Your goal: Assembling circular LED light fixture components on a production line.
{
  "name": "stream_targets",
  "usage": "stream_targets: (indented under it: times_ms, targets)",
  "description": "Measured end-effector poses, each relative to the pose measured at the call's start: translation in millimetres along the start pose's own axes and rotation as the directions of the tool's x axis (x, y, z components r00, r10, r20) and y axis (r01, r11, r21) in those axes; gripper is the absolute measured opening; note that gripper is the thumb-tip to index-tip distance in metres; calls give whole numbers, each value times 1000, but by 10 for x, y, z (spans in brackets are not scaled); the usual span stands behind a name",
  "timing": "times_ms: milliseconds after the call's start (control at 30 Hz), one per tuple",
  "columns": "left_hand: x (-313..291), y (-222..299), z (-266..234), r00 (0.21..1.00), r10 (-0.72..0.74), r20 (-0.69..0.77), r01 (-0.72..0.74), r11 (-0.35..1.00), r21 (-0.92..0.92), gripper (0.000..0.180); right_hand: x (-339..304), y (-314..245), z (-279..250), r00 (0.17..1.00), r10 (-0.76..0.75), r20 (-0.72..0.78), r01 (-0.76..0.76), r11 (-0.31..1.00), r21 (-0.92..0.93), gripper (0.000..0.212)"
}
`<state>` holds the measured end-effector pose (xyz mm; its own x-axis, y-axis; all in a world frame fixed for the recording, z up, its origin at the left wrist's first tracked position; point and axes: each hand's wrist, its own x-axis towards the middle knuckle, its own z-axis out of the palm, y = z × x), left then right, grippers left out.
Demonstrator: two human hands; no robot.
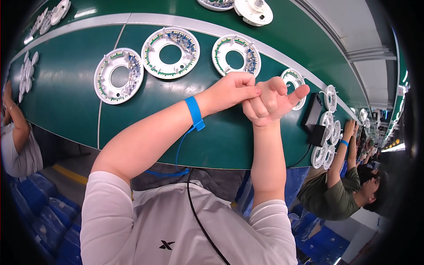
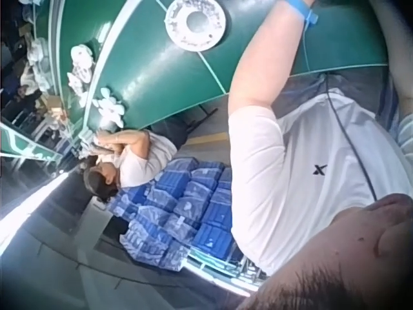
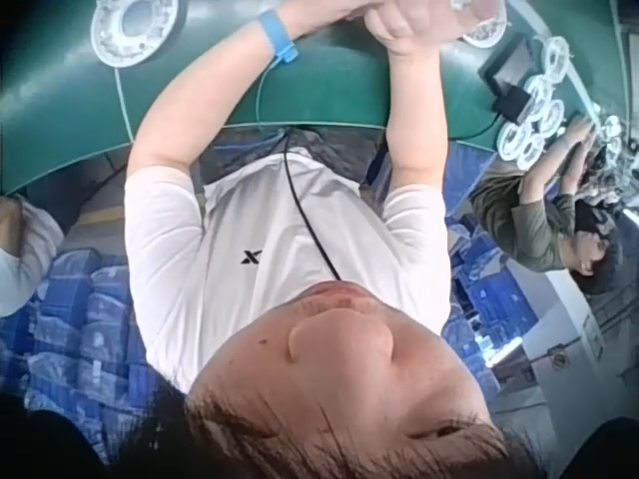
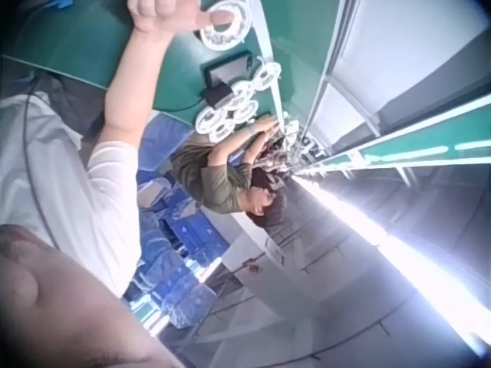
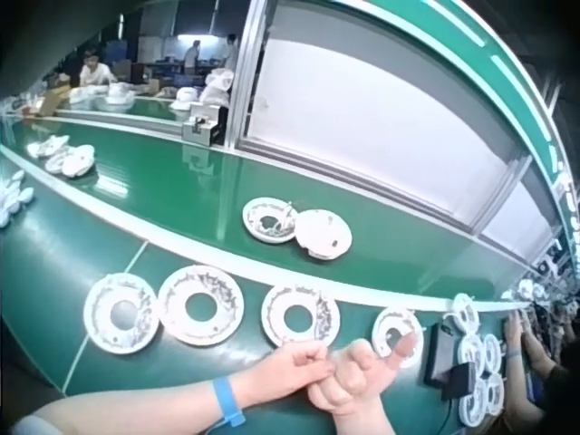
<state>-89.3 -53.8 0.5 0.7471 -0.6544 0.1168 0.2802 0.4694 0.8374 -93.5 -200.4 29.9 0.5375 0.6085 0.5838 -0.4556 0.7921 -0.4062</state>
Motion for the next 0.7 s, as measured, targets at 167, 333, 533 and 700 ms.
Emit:
stream_targets:
  times_ms: [167, 333, 533, 700]
  targets:
    - [-1, -22, -28, 998, 19, 62, -18, 1000, -14, 31, -35, 6, -25, 999, 42, 9, -42, 998, 36, 76]
    - [19, -75, -64, 997, 36, 72, -34, 999, -23, 36, -29, 20, -5, 998, 52, -22, -51, 998, 33, 78]
    - [30, -124, -62, 997, 32, 70, -34, 999, 19, 40, -48, 11, -37, 995, 95, 16, -96, 995, 26, 87]
    - [35, -71, -42, 997, 77, 31, -78, 996, 32, 40, -97, 4, -55, 997, 71, -29, -71, 997, 21, 95]
